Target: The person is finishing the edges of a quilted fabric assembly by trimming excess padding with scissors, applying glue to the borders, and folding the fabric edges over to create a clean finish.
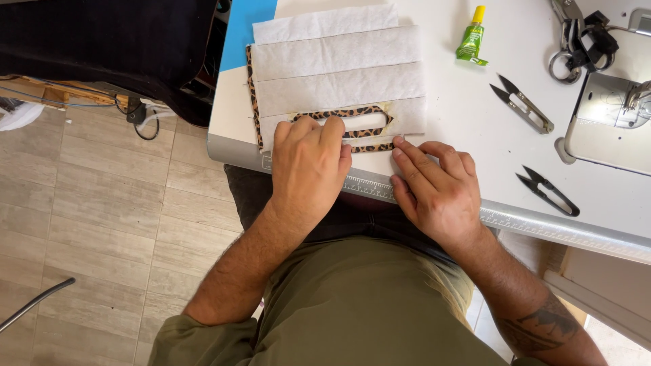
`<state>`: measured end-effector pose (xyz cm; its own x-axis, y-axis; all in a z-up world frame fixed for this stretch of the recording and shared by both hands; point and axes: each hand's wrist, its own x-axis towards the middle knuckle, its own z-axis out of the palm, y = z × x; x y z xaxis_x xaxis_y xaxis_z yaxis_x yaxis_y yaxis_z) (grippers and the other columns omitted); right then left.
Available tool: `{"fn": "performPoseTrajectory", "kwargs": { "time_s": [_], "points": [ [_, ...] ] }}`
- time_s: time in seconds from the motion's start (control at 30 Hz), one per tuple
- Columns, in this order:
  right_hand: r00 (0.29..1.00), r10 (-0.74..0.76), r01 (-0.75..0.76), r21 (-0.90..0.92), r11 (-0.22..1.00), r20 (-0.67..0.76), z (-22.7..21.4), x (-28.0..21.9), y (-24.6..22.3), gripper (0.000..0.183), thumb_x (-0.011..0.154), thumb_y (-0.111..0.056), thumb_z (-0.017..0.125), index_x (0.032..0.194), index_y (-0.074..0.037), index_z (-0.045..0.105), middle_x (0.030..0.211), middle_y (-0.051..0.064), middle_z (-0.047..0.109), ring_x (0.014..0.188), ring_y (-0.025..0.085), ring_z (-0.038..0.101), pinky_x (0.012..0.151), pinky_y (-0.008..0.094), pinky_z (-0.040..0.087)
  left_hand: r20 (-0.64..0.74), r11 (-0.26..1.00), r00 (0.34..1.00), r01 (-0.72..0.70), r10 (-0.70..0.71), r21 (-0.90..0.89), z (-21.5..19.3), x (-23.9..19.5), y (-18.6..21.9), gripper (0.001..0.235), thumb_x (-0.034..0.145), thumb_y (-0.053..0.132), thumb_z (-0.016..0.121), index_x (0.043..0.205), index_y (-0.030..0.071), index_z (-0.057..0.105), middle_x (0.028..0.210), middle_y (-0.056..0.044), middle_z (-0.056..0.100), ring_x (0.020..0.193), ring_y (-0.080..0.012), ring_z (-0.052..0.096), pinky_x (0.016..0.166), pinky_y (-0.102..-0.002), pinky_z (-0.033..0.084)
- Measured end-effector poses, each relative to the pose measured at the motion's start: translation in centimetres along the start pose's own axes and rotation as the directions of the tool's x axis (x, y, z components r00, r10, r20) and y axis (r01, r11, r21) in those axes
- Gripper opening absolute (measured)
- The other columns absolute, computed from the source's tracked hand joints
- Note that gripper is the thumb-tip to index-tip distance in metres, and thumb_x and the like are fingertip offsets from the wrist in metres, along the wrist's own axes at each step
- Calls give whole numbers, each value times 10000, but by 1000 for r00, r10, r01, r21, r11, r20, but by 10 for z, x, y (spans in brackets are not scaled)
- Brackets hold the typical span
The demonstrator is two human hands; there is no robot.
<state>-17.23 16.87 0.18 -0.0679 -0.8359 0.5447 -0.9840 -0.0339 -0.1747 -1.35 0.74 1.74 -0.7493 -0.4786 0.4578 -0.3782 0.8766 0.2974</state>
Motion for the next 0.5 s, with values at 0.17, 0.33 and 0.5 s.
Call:
{"fn": "performPoseTrajectory", "kwargs": {
  "time_s": [0.17, 0.33, 0.5],
  "points": [
    [1000, 15, -15, 16, 1000, 4, -1, 0, 0, 286, 979, -182, 699, 1212, -34, 770, 1218, 121, 769, 1070, 298, 647, 845, 391, 444, -43, 998, 998, 47, -49, -41, 7, -7, 0, 376, 674, 58, 863, 898, 93, 563, 619, -35, 589, 763, -264, 649, 738, -407, 453],
    [993, 112, -114, 132, 985, 20, -4, 3, 0, 287, 971, -162, 718, 1207, -6, 767, 1184, 153, 774, 1046, 326, 658, 842, 406, 457, -79, 995, 993, 78, -84, -70, 8, -10, 0, 367, 684, 62, 856, 884, 115, 553, 636, -16, 589, 777, -247, 648, 747, -398, 455],
    [996, -1, 20, 215, 977, -90, -2, 6, -27, 276, 909, -75, 717, 1164, 27, 742, 1180, 215, 760, 1088, 402, 713, 888, 465, 518, -73, 993, 995, 67, -74, -100, 7, -10, -1, 325, 716, 66, 846, 883, 112, 571, 640, -34, 617, 778, -241, 651, 750, -388, 447]
  ]
}}
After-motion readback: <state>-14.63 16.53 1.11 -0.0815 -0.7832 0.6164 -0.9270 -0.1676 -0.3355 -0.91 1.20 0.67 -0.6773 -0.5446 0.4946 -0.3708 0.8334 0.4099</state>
